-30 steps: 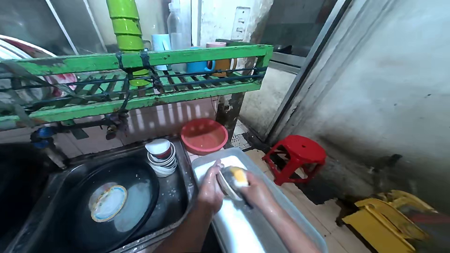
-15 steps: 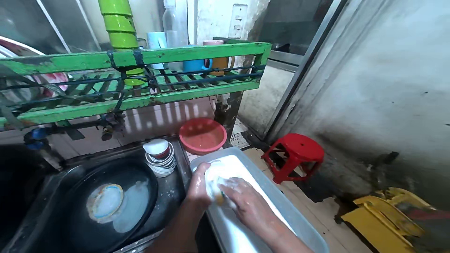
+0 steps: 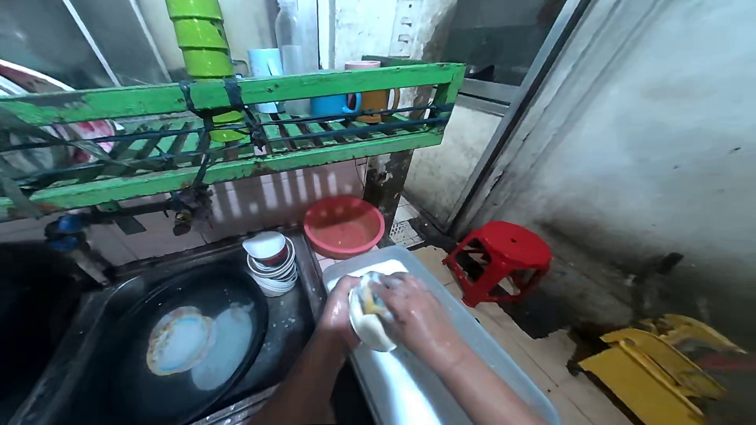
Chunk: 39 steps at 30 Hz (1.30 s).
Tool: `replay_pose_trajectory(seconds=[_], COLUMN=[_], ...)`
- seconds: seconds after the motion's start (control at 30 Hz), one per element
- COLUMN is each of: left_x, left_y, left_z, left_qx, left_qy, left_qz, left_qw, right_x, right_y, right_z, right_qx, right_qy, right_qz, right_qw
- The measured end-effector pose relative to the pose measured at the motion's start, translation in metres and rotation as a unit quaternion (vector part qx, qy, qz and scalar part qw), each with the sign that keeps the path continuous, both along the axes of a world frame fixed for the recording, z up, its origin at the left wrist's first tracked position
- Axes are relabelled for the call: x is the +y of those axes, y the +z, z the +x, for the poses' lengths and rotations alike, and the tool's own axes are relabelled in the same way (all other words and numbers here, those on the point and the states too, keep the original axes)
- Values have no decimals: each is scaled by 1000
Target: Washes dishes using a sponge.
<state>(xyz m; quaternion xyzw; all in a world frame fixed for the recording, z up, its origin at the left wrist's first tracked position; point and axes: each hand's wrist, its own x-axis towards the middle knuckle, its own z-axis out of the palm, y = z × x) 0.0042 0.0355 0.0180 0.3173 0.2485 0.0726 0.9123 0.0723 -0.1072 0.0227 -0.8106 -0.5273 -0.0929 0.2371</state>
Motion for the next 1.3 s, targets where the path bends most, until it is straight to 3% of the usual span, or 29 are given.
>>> replay_pose_trajectory(seconds=[0.07,0.13,0.23,0.3,0.4,0.5,0.6,0.63,0.73,0.83,0.87,1.13,1.2,1.3], left_x=[6,29,90,137,176,131,57,33,-20,-50,-53,-46,-43,-30], left_y=[3,5,-2,-14,-22,-3,-20,-29,-60,-76,-76,-81,-81,-79], left_z=[-2,-16,-57,-87,-102,-60,4,22,55,55,53,53,59,69], left_qx=[-22,-26,22,152,354,293,92,71,172,215,205,118,131,234], left_qy=[27,64,150,165,52,-66,-208,-278,-432,-479,-479,-397,-345,-254], left_qz=[-7,4,162,332,518,647,719,717,694,711,721,781,776,702], left_qw=[999,998,975,916,777,701,657,635,549,468,457,468,511,624], right_x=[7,1,-37,-69,-93,-93,-89,-88,-87,-90,-91,-94,-93,-92], right_y=[-3,-8,-28,-36,-38,-46,-50,-50,-52,-56,-58,-61,-57,-56], right_z=[-17,-23,-5,8,9,6,6,6,11,16,16,17,16,16], right_qx=[14,24,19,71,163,207,226,237,272,277,272,291,297,295], right_qy=[51,77,25,-46,-112,-140,-158,-166,-195,-210,-211,-219,-226,-228], right_qz=[47,30,-41,-118,-203,-244,-244,-231,-171,-98,-83,-70,-55,-45], right_qw=[998,996,999,989,959,937,930,929,927,933,935,929,926,927])
